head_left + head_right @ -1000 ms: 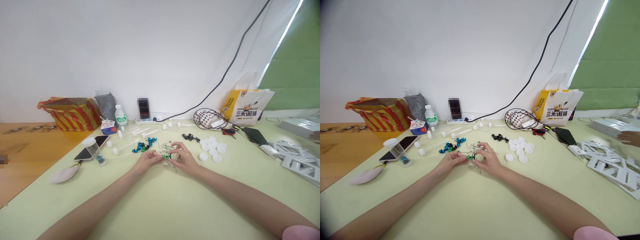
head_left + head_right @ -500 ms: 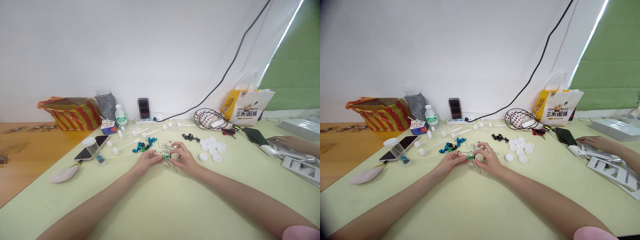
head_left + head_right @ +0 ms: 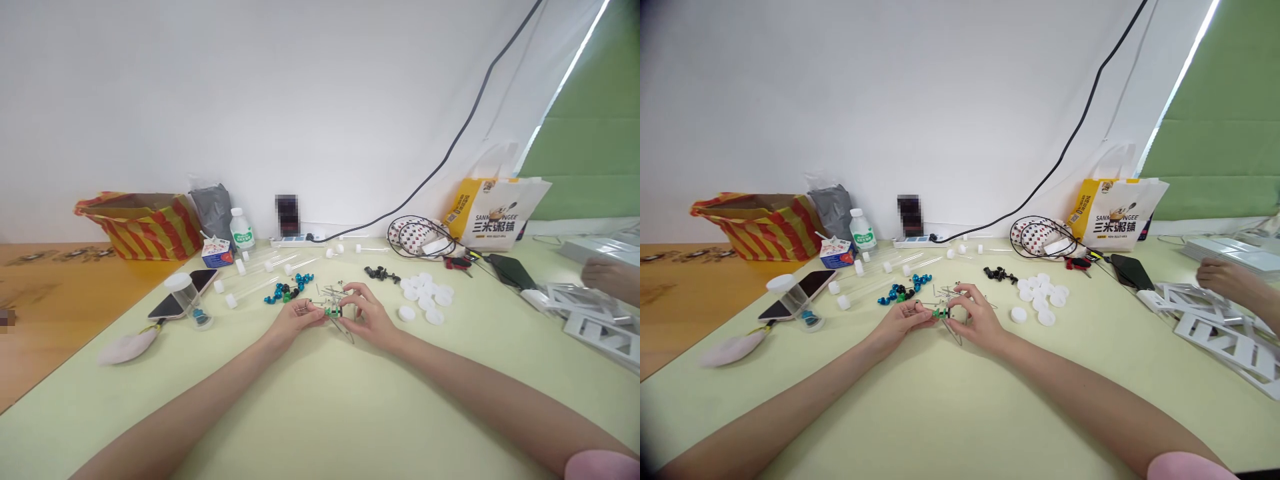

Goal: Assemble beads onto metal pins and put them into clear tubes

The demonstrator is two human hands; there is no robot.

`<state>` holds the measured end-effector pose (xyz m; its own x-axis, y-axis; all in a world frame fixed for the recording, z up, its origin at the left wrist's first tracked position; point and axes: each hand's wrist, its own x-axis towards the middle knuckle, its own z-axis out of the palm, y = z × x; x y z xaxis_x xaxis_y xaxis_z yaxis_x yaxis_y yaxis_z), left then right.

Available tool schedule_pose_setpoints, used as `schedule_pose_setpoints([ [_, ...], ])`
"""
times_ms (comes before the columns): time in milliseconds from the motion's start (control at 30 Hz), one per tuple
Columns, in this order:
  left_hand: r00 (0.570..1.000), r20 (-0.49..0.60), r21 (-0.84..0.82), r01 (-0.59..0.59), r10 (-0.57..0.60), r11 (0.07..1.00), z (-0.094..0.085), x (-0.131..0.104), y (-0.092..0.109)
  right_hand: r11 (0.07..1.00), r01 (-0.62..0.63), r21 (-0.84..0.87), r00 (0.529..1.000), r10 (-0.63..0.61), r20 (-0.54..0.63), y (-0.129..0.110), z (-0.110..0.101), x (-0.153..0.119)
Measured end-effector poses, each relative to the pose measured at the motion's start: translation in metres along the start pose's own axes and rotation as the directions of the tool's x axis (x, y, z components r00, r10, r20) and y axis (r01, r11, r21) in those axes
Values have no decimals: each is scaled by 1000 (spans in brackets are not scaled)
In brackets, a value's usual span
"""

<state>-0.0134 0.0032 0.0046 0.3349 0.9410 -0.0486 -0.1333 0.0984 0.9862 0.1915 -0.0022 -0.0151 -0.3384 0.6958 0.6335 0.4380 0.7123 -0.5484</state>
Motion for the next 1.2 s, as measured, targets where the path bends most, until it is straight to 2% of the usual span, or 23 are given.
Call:
schedule_pose_setpoints([
  [533, 1000, -12, -9, 5, -5, 1000, 0, 0, 0, 1000, -14, 20, 1000, 14, 20, -2, -1, 0],
  [833, 1000, -16, -17, 0, 0, 1000, 1, 0, -1, 1000, 7, -16, 1000, -7, -5, -2, 0, 0],
  [1200, 1000, -16, -8, 8, -8, 1000, 0, 0, 0, 1000, -11, 26, 1000, 11, 14, -2, -1, 1],
])
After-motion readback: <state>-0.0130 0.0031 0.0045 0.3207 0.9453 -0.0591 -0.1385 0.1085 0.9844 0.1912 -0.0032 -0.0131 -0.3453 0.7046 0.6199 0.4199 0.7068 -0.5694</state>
